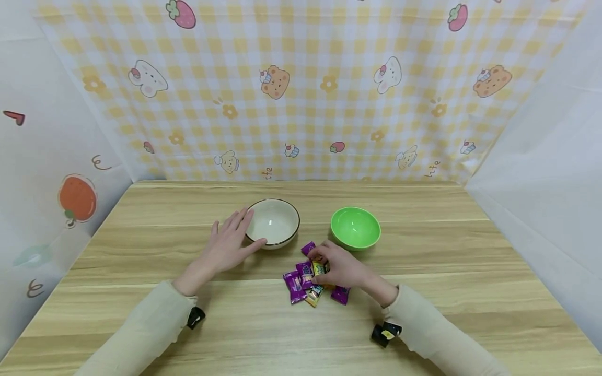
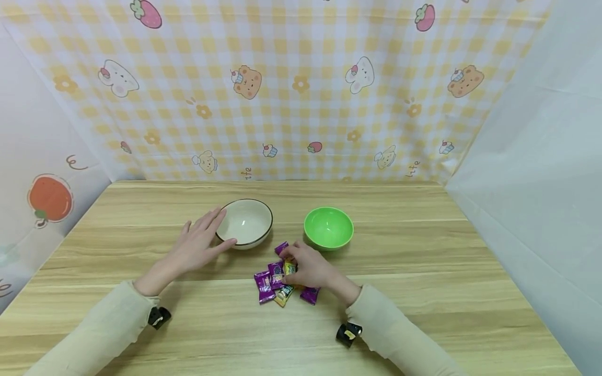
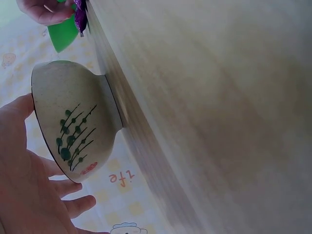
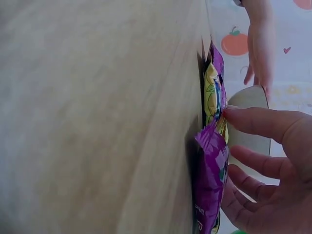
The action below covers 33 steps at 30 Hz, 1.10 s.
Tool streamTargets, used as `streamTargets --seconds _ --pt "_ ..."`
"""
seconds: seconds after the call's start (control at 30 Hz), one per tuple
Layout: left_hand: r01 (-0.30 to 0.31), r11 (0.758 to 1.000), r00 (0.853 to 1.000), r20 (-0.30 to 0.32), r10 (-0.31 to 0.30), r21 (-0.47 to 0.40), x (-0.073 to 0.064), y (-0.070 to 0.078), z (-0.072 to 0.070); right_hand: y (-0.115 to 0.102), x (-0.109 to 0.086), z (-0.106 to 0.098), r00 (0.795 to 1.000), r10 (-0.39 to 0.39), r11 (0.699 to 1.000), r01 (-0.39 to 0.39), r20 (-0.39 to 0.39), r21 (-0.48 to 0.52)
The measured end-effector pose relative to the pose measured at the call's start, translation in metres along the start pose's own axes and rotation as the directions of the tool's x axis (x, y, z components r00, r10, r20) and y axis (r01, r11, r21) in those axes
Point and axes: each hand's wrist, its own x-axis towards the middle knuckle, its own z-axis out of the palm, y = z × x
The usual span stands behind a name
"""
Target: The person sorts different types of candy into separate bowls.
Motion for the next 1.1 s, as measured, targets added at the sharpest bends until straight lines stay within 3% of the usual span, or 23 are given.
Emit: streamTargets --seconds 0.4,0.6,0.87,1.1 --pt "0.002 1.0 1.0 0.005 -0.002 -0.004 -0.0007 0.0001 -0.0004 0.003 0.0002 0.0046 0.999 -0.018 1.0 0.018 -0.029 -0.002" --pt "0.004 1.0 1.0 0.008 -0.004 -0.001 -0.0006 0.0009 -0.0008 0.0036 0.0018 0.0038 1.0 0.008 0.999 -0.009 0.014 0.037" --pt "0.008 1.0 1.0 0.02 -0.008 -0.006 -0.0009 0.0011 -0.0016 0.0039 0.003 0.0017 0.998 0.009 1.0 -0.009 0.07 0.007" --pt "0.01 1.0 1.0 0.025 -0.01 -0.011 -0.0012 0.0004 -0.0011 0.0094 0.0022 0.0018 0.997 -0.006 0.992 -0.004 0.075 0.127"
